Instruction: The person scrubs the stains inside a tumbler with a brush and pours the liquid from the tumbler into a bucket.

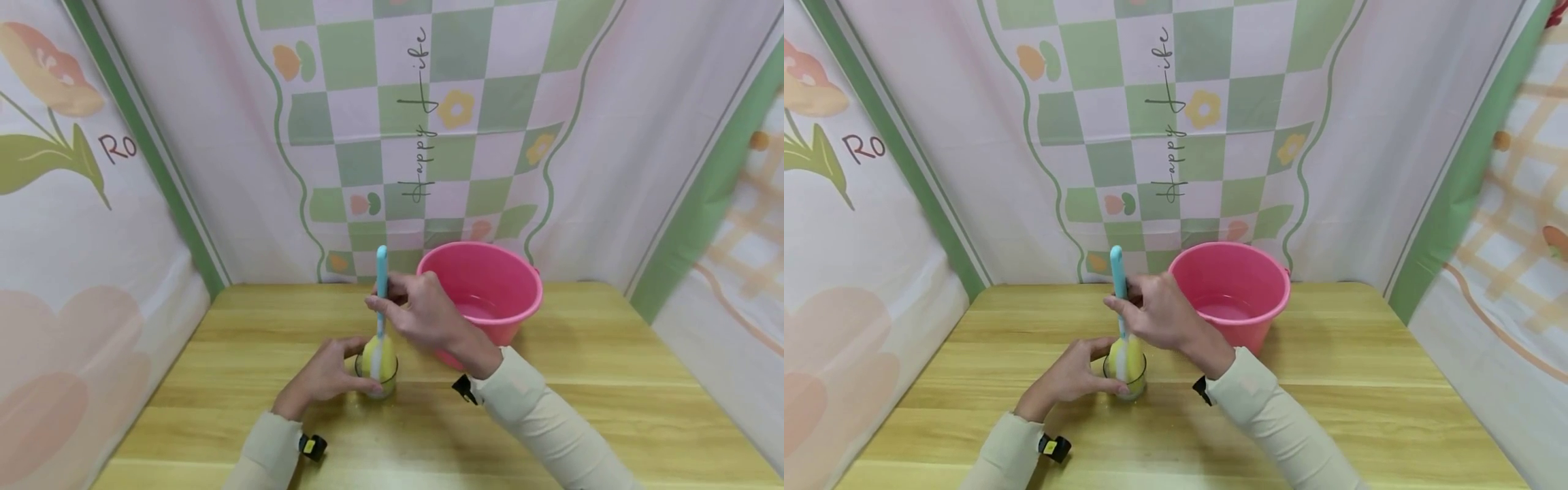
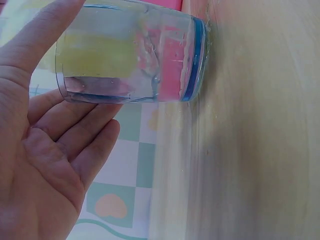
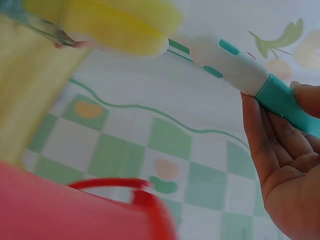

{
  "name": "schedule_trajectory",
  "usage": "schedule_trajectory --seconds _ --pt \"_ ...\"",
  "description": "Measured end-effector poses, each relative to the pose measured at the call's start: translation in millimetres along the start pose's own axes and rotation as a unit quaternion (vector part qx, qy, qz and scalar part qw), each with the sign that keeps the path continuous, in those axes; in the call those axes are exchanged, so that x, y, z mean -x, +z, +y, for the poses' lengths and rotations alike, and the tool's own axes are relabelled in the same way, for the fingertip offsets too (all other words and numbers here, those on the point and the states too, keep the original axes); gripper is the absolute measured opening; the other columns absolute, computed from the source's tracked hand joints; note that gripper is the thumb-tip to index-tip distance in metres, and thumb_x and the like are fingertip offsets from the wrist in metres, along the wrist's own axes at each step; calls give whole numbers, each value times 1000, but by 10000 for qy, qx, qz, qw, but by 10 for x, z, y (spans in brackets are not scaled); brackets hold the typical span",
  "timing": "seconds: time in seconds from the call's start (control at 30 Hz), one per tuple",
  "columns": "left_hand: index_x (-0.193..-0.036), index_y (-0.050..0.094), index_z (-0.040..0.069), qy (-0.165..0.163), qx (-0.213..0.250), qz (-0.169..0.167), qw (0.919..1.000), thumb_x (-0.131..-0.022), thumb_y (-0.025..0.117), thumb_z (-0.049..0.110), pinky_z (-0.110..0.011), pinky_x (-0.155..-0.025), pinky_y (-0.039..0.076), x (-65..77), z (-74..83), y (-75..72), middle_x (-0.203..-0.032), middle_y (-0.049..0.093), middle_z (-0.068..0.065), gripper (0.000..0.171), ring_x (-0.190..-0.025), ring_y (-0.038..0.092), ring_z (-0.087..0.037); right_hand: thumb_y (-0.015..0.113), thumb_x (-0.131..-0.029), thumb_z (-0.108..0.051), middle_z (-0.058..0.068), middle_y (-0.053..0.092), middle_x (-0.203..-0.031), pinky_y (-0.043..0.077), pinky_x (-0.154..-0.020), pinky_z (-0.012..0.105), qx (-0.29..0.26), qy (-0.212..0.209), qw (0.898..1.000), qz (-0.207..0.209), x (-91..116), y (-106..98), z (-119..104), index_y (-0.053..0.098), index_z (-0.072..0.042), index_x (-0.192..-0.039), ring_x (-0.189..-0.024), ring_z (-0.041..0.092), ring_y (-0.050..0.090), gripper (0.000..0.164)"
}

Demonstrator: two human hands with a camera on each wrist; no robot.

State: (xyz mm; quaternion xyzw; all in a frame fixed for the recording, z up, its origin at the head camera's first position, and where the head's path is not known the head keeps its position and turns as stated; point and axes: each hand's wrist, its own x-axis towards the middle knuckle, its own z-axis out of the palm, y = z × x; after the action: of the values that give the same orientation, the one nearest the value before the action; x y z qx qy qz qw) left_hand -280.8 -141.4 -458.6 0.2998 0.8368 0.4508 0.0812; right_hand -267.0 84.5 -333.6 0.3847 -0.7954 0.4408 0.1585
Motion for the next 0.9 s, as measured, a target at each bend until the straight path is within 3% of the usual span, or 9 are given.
schedule_trajectory --seconds 0.23,0.57,0.7,0.9 --pt "-137 68 23 67 -15 11 10000 -77 94 45 -57 -125 41 -9 -6 -6 -136 73 6 69 -142 59 -24 76 -97 -8 4 79 -83 59 -57 27 38 -18 9999 122 -86 -122 -124 72 -5 -94 -73 9 76 6" --pt "-147 61 13 -70 15 6 10000 -80 94 35 -60 -124 41 0 0 4 -145 68 -4 77 -144 57 -32 74 -99 -11 3 78 -84 63 -64 26 -215 412 9989 -31 72 133 86 73 -7 -94 -75 12 77 7" --pt "-147 60 12 -81 23 -3 10000 -81 93 33 -59 -124 40 1 -1 8 -147 66 -5 77 -145 55 -32 74 -99 -11 1 78 -83 63 -62 24 -156 358 9992 -30 83 149 93 73 -8 -95 -75 12 77 6" --pt "-139 66 20 -20 98 -43 9999 -80 94 36 -59 -125 40 -6 -9 4 -136 73 3 67 -143 58 -28 76 -98 -10 0 77 -82 65 -65 26 -30 113 9998 135 -17 -3 -50 72 -8 -94 -75 7 76 6"
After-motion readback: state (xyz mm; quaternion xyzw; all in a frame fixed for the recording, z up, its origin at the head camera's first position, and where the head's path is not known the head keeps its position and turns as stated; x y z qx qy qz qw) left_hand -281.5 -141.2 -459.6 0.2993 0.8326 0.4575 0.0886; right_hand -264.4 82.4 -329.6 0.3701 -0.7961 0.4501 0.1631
